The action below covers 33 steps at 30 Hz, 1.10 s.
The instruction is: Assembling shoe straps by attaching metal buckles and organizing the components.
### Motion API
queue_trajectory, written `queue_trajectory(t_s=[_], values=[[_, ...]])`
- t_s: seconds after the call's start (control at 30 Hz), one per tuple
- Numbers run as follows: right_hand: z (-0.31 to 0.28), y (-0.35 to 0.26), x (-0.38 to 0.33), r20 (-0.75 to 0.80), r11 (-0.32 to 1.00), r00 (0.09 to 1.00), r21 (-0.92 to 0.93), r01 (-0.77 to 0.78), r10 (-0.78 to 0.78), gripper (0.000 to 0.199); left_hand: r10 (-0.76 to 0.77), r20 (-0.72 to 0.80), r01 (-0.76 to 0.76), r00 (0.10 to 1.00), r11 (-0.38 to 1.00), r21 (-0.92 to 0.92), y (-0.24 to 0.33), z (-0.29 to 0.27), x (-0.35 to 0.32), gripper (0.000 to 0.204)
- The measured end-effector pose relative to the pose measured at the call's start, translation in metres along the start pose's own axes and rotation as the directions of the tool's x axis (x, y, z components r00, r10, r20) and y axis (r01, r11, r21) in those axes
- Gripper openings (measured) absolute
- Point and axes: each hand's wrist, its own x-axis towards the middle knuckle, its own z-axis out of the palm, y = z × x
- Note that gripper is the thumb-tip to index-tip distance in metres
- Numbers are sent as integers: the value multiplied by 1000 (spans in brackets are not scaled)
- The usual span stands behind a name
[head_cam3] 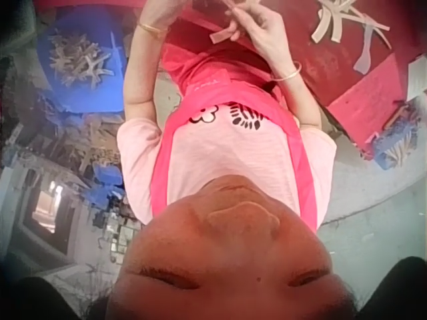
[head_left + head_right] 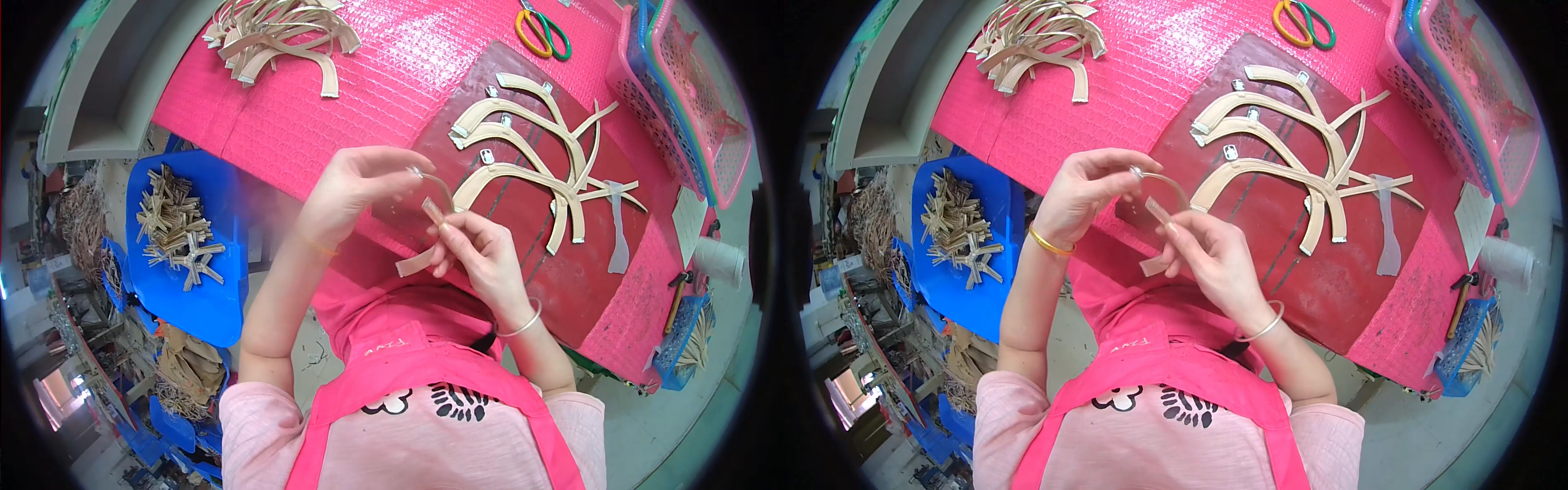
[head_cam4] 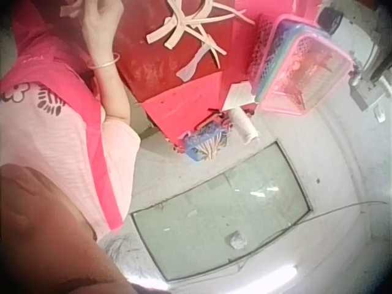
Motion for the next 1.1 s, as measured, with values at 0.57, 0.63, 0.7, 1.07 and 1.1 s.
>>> queue_trajectory(t_s=[0.57, 0.63, 0.7, 1.07, 1.1], values=[[16, 3, 8, -38, 992, 997, 104, 67, -63, 21, 15, 56, -4, 998, 981, -195, -15, 12, -4, 21], [16, 2, 15, -31, 991, 995, 88, 98, -96, 22, -28, 111, 54, 993, 971, -232, -14, 12, -4, 20], [8, 2, 6, 26, 998, 999, 57, 40, -42, 22, 7, -17, -10, 1000, 987, -163, -16, 4, -2, 24], [2, -14, -2, 3, 991, 999, -127, -49, 50, 22, 499, -56, -266, 865, 551, 791, 8, 41, -45, 16], [6, -13, -4, 20, 892, 986, -425, 157, -164, 19, 471, -33, -273, 881, 565, 778, -7, 38, -35, 17]])
